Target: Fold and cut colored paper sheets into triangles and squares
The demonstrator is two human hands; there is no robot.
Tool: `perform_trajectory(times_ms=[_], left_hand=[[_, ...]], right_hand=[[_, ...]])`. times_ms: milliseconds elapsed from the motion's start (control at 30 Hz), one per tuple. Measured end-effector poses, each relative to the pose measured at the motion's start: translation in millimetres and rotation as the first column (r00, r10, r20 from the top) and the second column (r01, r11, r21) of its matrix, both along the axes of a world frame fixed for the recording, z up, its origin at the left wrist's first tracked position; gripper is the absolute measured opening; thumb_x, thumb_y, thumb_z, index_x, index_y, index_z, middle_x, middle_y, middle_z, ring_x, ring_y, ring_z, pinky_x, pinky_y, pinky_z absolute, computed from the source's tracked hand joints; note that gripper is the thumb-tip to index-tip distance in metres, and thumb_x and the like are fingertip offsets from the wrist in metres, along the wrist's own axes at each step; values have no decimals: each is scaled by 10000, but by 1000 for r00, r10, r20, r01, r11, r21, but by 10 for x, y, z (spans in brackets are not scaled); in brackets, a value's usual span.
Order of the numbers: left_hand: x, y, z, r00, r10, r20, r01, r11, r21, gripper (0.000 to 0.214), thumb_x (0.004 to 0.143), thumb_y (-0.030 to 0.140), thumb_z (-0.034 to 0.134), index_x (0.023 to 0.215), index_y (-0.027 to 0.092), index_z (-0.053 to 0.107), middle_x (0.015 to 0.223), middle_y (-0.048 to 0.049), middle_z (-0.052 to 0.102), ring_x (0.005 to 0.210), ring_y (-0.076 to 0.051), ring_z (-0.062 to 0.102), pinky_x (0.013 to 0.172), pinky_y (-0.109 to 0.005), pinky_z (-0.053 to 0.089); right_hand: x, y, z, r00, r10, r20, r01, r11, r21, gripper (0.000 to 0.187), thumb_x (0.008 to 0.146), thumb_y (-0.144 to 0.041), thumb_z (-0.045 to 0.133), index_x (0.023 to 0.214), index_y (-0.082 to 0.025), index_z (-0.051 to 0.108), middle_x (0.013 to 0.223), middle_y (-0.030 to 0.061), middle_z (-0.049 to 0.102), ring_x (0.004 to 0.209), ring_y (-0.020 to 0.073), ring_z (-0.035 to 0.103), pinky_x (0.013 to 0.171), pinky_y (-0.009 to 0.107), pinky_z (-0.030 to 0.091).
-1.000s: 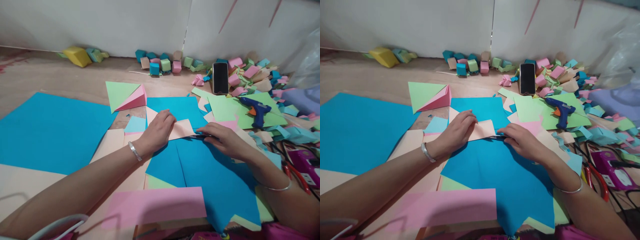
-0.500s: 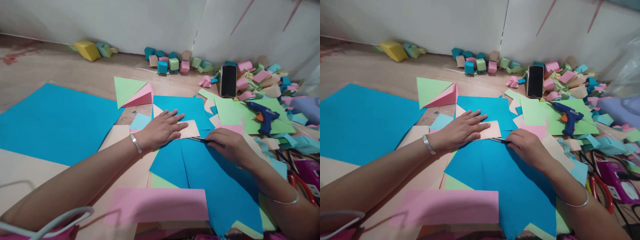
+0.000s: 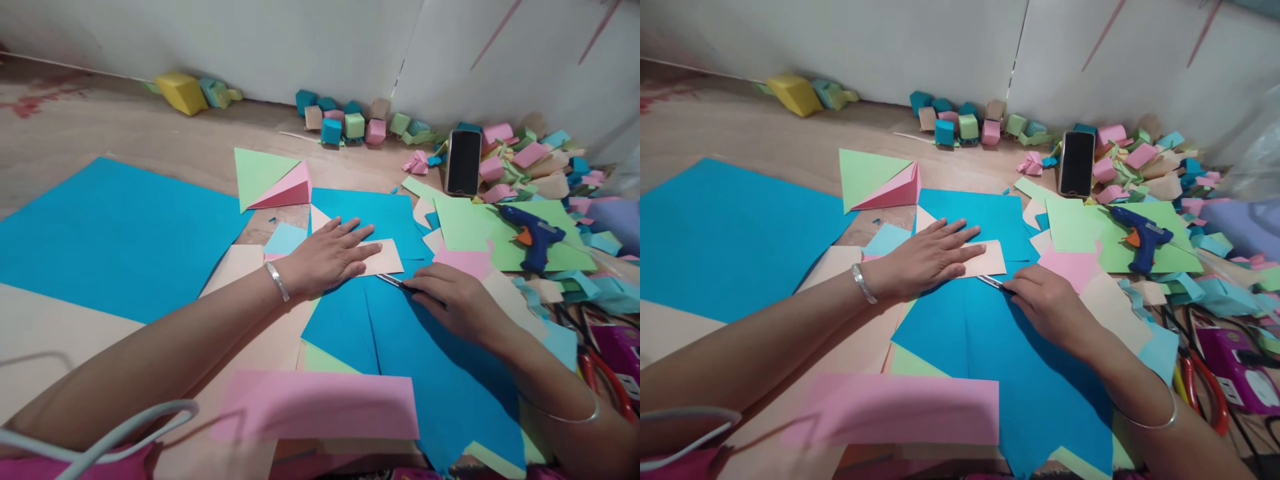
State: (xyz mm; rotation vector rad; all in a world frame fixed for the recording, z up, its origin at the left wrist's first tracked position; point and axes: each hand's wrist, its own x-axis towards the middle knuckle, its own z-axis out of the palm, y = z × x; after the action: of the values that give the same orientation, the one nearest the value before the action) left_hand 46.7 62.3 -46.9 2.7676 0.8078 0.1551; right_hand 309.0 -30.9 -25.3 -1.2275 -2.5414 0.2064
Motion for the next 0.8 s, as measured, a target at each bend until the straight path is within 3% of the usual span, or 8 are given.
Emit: perform_trajectory(times_ms=[167,800], left_hand=[[0,1,-4,1000,-2,18,3,1000,-9,488,1023,457,330,1488,313,370,1603,-31,237,1491,-304,170,1188,-546,123],[3,1,2,1000,-1,5,1,1000,-31,503,1028,479,272,1492,309,366,1611,-18,222,1497,-299,142,1190,-530,103]], right_hand=[[31,-8,17,1000,6,6,-6,999,-42,204,919,-161,510,1023,-182,684,972,93,707,876,211,650,736,350,558],[-128,-64,-11,997,-5,-74,6,1000,18,198,914,-142,525,1024,-175,686,946,102,706,876,216,650,749,367,563]])
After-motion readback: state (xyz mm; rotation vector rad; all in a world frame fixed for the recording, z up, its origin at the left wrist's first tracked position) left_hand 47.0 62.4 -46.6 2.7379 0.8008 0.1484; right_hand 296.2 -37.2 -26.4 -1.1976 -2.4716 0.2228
